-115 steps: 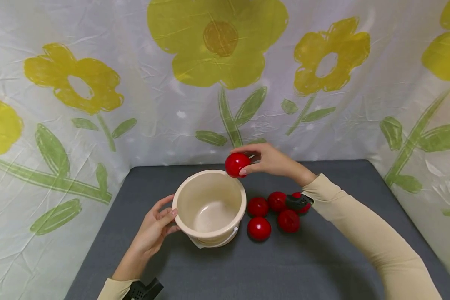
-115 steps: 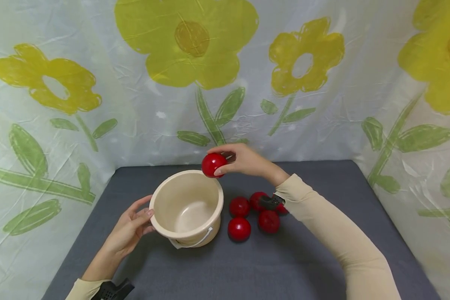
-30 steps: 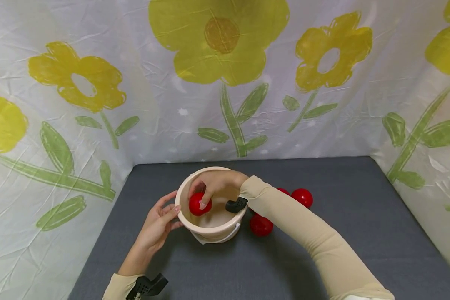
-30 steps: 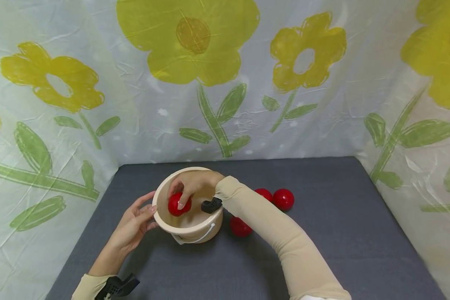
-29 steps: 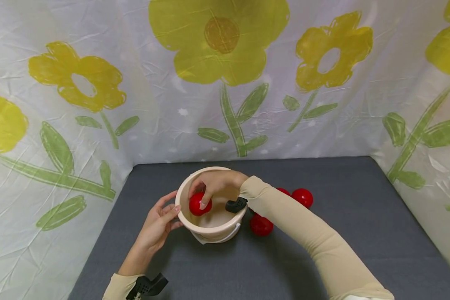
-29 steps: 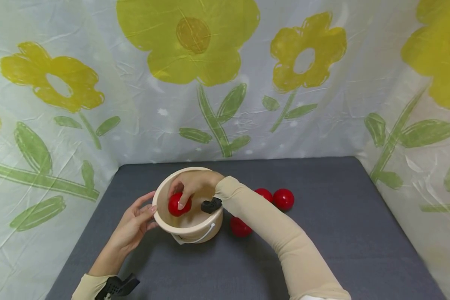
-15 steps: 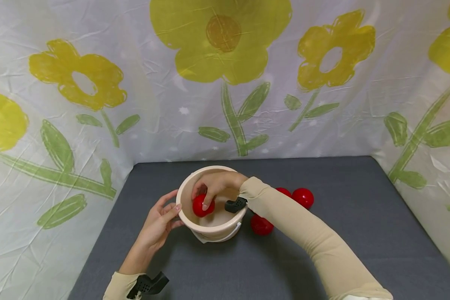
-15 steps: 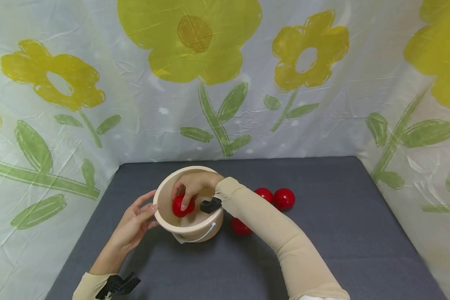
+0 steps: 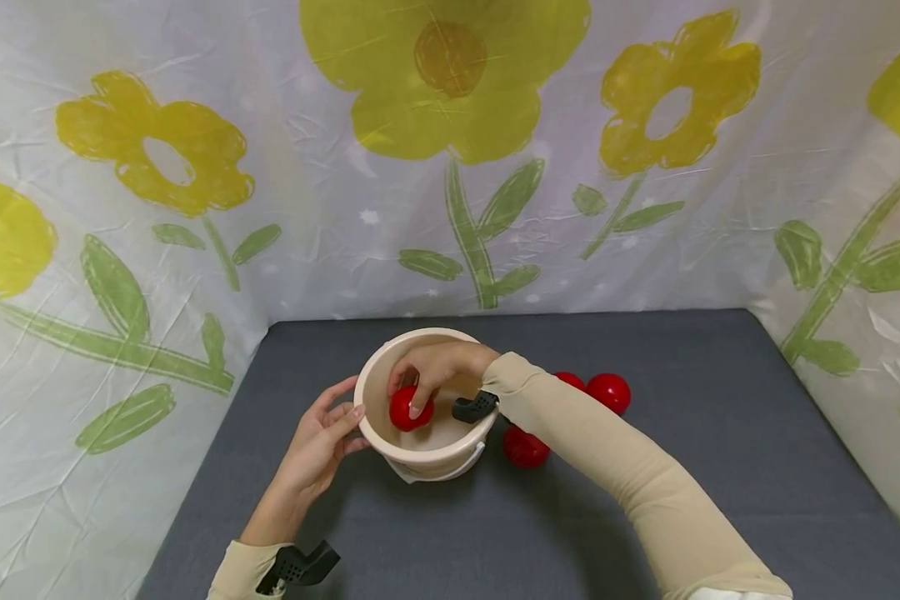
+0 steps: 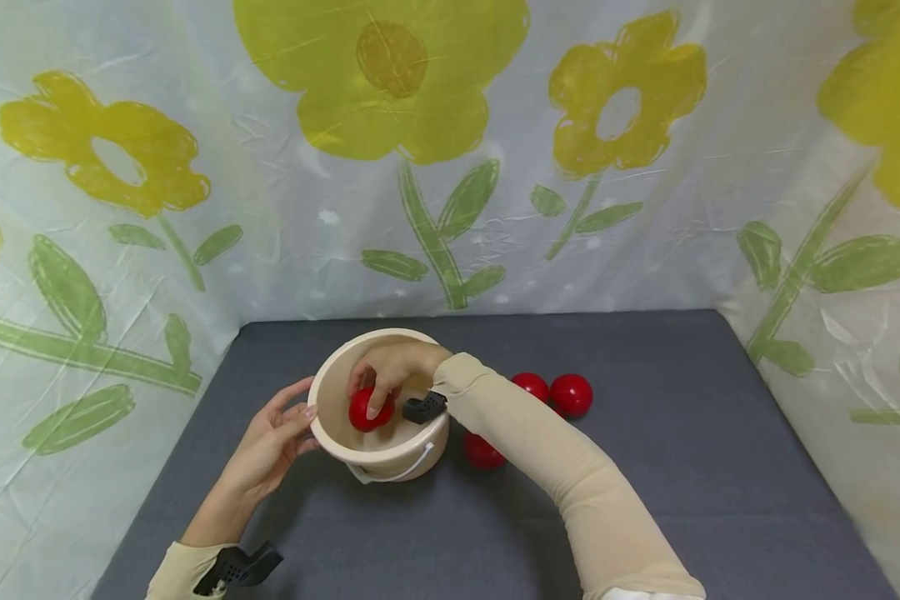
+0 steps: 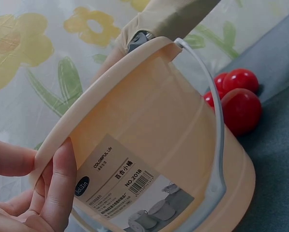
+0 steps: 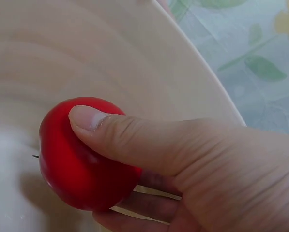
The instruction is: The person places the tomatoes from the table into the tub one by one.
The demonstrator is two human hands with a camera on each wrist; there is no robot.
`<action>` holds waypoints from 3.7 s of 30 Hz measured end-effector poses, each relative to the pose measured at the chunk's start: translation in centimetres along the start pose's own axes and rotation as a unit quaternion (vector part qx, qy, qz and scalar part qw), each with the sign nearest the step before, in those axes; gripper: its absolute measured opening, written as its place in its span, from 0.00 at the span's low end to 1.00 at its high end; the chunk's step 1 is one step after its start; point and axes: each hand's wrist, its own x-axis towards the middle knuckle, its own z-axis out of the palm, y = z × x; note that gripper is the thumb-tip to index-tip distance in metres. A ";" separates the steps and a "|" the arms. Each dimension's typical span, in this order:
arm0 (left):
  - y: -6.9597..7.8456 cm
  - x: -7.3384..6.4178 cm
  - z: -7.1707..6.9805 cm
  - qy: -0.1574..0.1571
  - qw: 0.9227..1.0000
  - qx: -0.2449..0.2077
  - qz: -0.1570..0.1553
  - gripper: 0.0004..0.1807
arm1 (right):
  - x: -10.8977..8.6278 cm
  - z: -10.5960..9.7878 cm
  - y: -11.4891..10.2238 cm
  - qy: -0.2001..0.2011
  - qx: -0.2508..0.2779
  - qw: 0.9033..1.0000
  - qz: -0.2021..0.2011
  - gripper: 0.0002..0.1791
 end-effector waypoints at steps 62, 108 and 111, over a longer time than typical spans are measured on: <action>0.3 -0.1 0.2 0.010 1.000 -0.009 -0.005 0.32 | -8.0 -6.4 -4.9 0.057 0.017 0.987 -0.148 0.21; 0.4 -0.1 0.4 0.020 1.000 -0.006 -0.007 0.32 | -15.2 -0.7 13.1 0.185 0.108 0.975 -0.059 0.30; 0.3 -0.2 0.4 0.020 1.000 -0.008 -0.007 0.31 | -14.8 -0.1 13.3 0.171 0.104 0.978 -0.061 0.30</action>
